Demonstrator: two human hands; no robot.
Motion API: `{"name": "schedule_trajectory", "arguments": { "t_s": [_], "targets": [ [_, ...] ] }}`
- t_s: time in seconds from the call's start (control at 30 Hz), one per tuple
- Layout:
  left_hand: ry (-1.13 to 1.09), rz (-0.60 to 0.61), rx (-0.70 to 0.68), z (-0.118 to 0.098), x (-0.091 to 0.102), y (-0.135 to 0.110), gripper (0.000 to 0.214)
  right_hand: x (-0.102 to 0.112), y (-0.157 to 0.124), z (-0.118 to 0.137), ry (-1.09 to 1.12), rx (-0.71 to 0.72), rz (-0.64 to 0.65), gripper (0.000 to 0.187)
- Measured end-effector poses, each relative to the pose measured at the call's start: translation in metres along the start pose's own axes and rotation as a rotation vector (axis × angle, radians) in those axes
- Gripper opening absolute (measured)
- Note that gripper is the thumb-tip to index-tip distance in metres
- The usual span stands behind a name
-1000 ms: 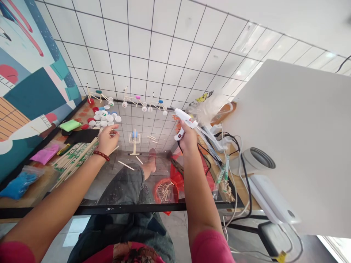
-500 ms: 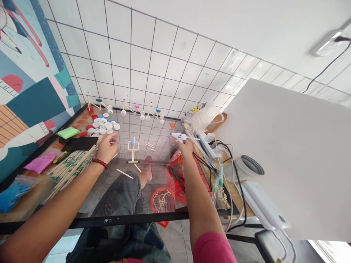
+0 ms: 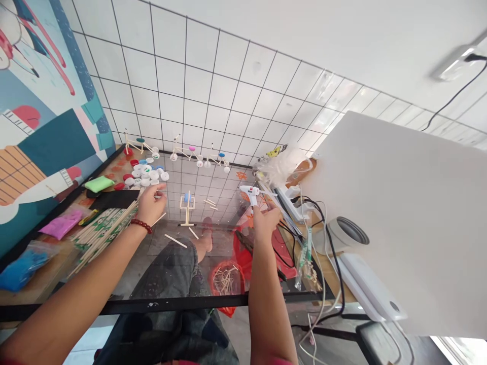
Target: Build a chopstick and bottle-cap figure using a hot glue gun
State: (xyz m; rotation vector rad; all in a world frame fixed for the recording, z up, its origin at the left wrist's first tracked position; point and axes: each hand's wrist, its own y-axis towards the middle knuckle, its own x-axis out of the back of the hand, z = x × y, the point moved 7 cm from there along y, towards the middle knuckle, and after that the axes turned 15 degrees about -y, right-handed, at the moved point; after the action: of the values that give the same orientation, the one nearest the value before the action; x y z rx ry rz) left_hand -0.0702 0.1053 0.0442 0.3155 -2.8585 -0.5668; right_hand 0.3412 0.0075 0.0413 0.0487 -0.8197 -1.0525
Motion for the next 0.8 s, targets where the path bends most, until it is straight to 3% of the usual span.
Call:
{"name": "schedule_trajectory", "arguments": {
  "t_s": [0.07, 0.13, 0.33, 0.53, 0.63, 0.8],
  "targets": [
    [0.034, -0.013, -0.027, -0.006, 0.006, 0.004, 0.035, 0.014, -0.016, 0.011, -0.003, -0.008, -0.121, 0.045],
    [0.085, 0.000, -0.076, -0.013, 0.012, 0.008, 0.033, 0.018, -0.032, 0.033, 0.002, 0.104, -0.154, 0.035],
    [0.257, 0.231, -0.197, -0.017, 0.001, 0.006, 0.029, -0.011, -0.091, 0.101, -0.144, 0.604, 0.100, 0.015],
    [0.380, 0.632, -0.390, -0.020, -0.039, -0.023, 0.064, -0.023, -0.116, 0.115, -0.185, 0.780, 0.196, 0.011],
    [0.456, 0.687, -0.401, -0.019, -0.048, -0.029, 0.068, -0.027, -0.121, 0.118, -0.212, 0.860, 0.238, 0.010],
    [0.513, 0.674, -0.399, -0.015, -0.050, -0.028, 0.051, -0.033, -0.134, 0.124, -0.219, 0.970, 0.358, 0.011]
  ]
}}
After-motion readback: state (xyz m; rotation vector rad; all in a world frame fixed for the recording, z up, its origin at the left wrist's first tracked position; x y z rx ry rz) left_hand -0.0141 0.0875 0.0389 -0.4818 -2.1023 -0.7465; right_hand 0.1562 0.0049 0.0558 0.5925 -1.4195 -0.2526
